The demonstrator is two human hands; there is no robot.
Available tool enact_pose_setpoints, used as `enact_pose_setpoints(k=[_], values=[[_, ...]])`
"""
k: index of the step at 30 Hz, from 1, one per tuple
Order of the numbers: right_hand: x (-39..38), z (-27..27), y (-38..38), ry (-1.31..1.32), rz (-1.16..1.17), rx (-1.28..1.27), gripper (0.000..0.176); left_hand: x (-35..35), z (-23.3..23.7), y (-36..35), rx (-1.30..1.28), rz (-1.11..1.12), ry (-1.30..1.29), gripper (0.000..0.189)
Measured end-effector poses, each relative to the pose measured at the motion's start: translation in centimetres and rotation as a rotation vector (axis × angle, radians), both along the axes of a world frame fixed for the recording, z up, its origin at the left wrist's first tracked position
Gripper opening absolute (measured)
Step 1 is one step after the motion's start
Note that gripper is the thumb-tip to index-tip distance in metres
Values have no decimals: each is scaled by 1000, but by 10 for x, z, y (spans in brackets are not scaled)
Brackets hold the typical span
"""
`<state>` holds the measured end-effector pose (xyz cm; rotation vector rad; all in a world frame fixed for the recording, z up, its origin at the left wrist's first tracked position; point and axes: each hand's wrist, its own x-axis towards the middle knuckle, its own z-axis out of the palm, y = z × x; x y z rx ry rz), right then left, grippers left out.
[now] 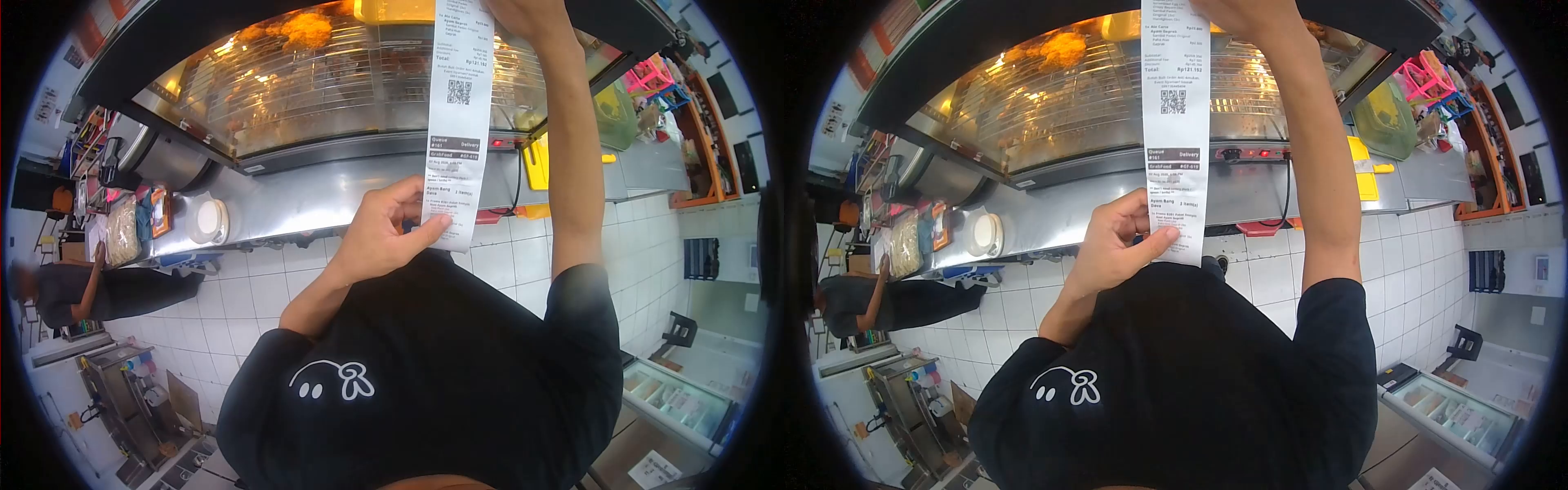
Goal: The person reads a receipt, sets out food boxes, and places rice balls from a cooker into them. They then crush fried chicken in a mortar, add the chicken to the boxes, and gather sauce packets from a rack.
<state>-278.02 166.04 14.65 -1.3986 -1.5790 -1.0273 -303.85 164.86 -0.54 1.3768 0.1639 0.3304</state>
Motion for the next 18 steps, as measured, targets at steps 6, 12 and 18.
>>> enact_pose_setpoints(k=[6,12,18], values=[[-9,-1,-1,25,-47,-5,29,-10,-7,-10,-34,8,-19,32],[-13,-3,-2,48,-109,-35,33,-14,-8,-13,-86,-6,1,33],[-13,-3,-2,68,-112,-59,35,-16,-10,-11,-58,-27,26,33]])
